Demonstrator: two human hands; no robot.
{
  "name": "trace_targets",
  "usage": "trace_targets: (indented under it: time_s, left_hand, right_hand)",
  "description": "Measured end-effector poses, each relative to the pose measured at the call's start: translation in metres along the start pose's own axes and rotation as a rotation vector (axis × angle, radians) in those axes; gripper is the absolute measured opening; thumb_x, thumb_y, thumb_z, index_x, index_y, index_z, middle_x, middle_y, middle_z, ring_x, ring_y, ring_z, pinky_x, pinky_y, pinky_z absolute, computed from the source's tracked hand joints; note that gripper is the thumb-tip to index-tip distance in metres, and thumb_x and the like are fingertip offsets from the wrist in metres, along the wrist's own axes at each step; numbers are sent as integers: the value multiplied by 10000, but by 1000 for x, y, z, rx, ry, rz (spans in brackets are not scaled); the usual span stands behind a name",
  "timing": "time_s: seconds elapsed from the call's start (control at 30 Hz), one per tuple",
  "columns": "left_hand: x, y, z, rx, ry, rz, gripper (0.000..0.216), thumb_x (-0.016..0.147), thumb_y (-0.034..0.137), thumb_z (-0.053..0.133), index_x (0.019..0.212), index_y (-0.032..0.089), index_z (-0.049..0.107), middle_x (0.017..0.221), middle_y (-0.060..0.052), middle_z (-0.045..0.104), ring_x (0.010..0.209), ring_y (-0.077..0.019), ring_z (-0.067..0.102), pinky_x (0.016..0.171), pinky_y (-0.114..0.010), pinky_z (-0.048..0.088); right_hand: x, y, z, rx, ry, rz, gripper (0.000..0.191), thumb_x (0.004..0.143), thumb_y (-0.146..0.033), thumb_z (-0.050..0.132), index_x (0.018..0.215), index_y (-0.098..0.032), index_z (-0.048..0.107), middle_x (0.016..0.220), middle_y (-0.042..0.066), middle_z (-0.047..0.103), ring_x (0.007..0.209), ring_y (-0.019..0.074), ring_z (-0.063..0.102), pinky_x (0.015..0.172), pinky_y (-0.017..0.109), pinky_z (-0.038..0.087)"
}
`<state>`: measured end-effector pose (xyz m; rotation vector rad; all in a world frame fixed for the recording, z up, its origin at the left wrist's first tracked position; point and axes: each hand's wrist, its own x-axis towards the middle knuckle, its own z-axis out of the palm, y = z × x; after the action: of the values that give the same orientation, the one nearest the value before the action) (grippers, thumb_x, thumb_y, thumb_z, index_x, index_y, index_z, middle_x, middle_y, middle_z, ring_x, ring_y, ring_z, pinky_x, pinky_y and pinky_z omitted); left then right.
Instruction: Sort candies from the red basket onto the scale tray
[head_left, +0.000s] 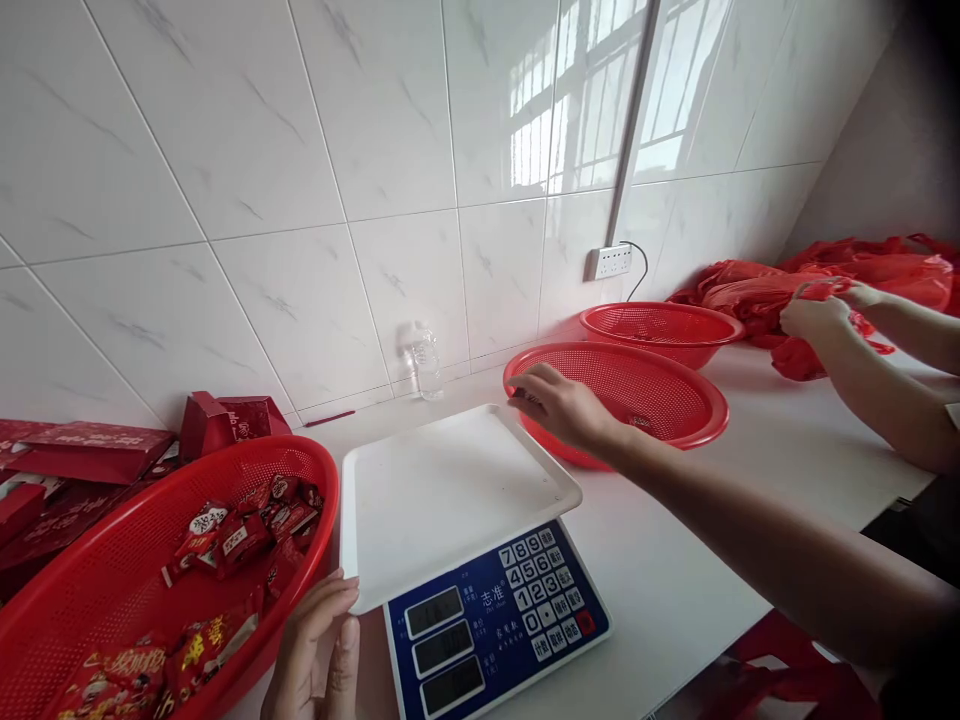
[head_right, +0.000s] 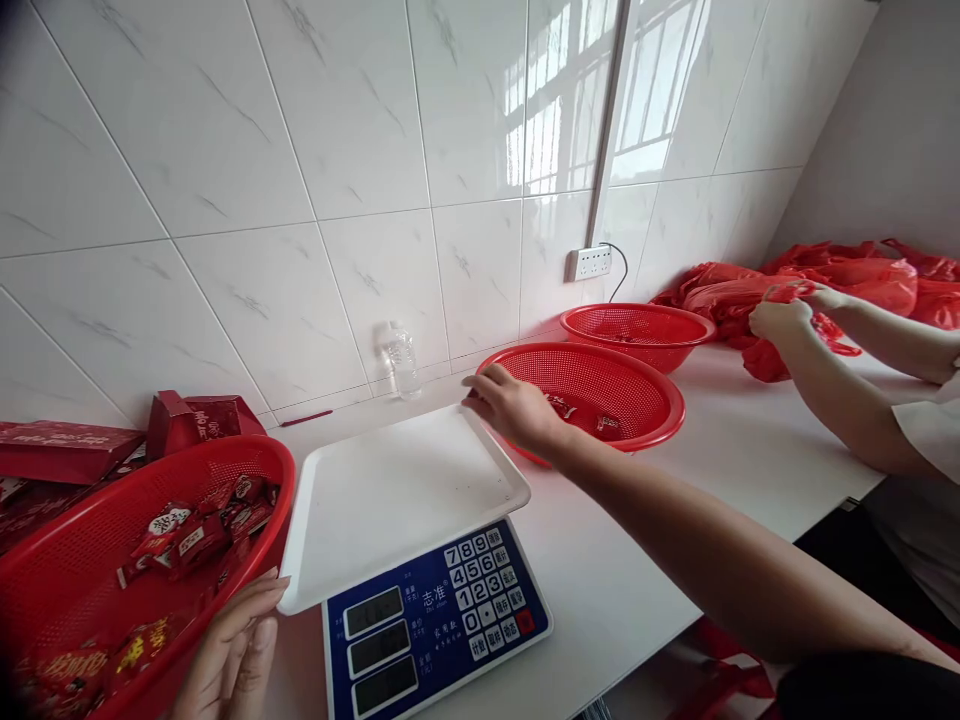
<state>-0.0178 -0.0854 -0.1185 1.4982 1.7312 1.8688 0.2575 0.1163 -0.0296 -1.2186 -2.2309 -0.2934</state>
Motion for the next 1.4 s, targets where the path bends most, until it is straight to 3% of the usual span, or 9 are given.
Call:
trace_targets:
  time_s: [0.27, 0.43, 0.6, 0.8, 1.0, 1.13, 1.2, 1.33, 1.4]
  left_hand:
    - [1, -5, 1, -6, -11, -8, 264, 876, 476, 538, 990, 267, 652, 1119, -19, 653, 1112, -231, 567, 961, -347, 444]
    - [1, -7, 2, -3, -9, -6, 261, 880, 475, 535, 975, 258, 646, 1101, -24, 648, 1094, -228, 571, 965, -352, 445]
    - [2, -10, 2, 37, -7, 0, 295, 883, 492, 520, 990, 252, 654, 1113, -34, 656, 1098, -235, 580, 954, -351, 458]
    - [8, -17, -3, 159, -62, 219, 178, 888, 328, 543, 976, 240, 671, 1022, -53, 689, 990, -224, 646, 839, -328, 548]
    - [13, 10, -11, 301, -51, 437, 151, 864, 151, 528, 945, 217, 637, 959, -63, 687, 958, -193, 654, 825, -302, 556]
    - [34, 36, -31, 429, -199, 321, 168, 885, 237, 517, 1003, 227, 636, 1060, -77, 680, 1024, -206, 640, 869, -313, 533]
    - [54, 41, -45, 503, -258, 221, 236, 886, 317, 514, 1080, 241, 627, 1120, -80, 674, 1063, -223, 630, 906, -339, 514]
    - [106, 25, -68, 620, -415, -33, 411, 879, 437, 460, 1241, 258, 542, 1290, -70, 601, 1180, -233, 571, 958, -348, 474]
    - [130, 7, -74, 771, -617, -157, 483, 887, 460, 403, 1311, 242, 480, 1385, -81, 521, 1245, -239, 517, 990, -364, 438]
  right_hand:
    - [-25, 52, -3, -161, -53, 341, 438, 939, -445, 327, 1210, -210, 578, 1175, 127, 592, 757, 219, 616, 461, 272, 392]
    - [-28, 61, 3, -189, -116, 392, 476, 928, -463, 348, 1257, -188, 556, 1260, 165, 575, 998, 332, 602, 705, 445, 492]
    - [-35, 40, 2, -158, -38, 335, 451, 929, -433, 387, 1304, -222, 520, 1316, 140, 554, 1195, 343, 494, 941, 535, 394]
    - [-61, -18, 13, 201, 194, 163, 377, 915, -446, 437, 1180, -238, 605, 1160, 111, 657, 1088, 297, 594, 862, 481, 501]
    - [-80, -41, 23, 375, 248, 62, 316, 888, -469, 495, 1142, -315, 604, 1096, 59, 683, 1010, 274, 644, 740, 416, 571]
    - [-89, -39, 23, 445, 267, 8, 271, 877, -445, 515, 1115, -350, 603, 1042, 49, 686, 949, 271, 661, 620, 381, 579]
    - [-94, -41, 22, 473, 264, -33, 243, 878, -417, 520, 1098, -353, 602, 1008, 49, 692, 915, 267, 669, 652, 399, 583]
    - [-99, -50, 16, 527, 238, -122, 208, 882, -351, 526, 1074, -357, 604, 949, 40, 712, 859, 258, 686, 753, 427, 579]
    - [-101, -52, 12, 549, 244, -146, 193, 883, -328, 520, 1052, -361, 609, 913, 33, 718, 817, 250, 693, 714, 403, 585]
